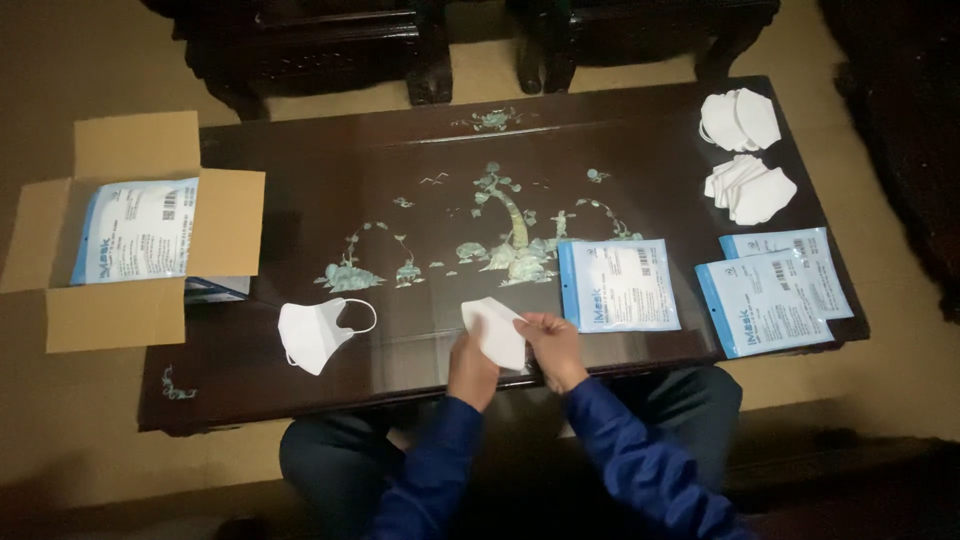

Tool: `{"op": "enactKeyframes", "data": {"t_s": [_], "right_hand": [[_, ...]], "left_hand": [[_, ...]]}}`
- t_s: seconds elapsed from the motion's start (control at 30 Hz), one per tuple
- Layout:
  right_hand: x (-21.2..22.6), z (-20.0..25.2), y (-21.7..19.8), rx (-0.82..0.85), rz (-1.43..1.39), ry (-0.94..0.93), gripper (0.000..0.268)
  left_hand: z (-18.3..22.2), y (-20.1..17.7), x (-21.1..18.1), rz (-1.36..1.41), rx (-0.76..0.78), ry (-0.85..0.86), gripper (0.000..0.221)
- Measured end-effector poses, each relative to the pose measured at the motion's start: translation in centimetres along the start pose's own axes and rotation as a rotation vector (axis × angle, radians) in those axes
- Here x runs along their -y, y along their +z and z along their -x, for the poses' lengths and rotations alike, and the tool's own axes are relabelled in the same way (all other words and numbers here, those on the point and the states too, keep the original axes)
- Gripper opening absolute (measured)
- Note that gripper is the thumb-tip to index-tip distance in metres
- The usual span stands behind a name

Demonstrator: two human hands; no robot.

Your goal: The person sits on the floor and repeatedly picks up a white face mask, places it into a blue and white sealed pouch, and sets the pouch aside. The person handles multiple masks and pouches, stacking the filled pouches on the table.

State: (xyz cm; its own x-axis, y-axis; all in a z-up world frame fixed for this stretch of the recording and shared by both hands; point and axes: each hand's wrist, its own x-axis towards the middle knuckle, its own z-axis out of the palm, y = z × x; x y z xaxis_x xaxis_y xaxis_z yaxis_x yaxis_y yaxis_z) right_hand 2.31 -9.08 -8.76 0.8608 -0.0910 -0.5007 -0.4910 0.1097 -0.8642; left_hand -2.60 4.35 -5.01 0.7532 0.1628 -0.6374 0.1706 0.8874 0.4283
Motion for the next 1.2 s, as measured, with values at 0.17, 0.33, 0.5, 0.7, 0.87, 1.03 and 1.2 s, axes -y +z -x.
{"op": "enactKeyframes", "data": {"t_s": [0.17,0.33,0.5,0.7,0.87,1.03,1.2], "right_hand": [[6.3,1.7,-2.5,-0.258,0.681,-0.749,0.021],[7.5,-1.3,-6.2,-0.461,1.225,-0.985,0.059],[5.1,-3.6,-7.0,-0.525,1.326,-0.943,0.035],[3.4,-1.3,-6.3,-0.46,1.238,-1.145,0.016],[5.4,4.0,-4.3,-0.272,1.168,-1.124,0.019],[4.1,2.8,-5.3,-0.357,1.13,-1.067,0.017],[5.2,4.1,-4.7,-0.296,1.073,-1.07,0.016]], "left_hand": [[-1.6,-1.4,1.5,-0.111,-0.092,0.116,0.036],[-1.9,-1.3,0.8,-0.153,-0.074,0.111,0.036],[-2.4,-2.1,0.9,-0.313,-0.026,0.069,0.04],[0.2,2.9,0.6,-0.527,-0.006,0.135,0.039],[-2.6,3.4,2.9,-0.767,0.03,0.205,0.034],[-5.8,0.7,4.3,-0.977,0.007,0.207,0.041],[-2.4,4.4,3.0,-1.095,0.034,0.102,0.036]]}}
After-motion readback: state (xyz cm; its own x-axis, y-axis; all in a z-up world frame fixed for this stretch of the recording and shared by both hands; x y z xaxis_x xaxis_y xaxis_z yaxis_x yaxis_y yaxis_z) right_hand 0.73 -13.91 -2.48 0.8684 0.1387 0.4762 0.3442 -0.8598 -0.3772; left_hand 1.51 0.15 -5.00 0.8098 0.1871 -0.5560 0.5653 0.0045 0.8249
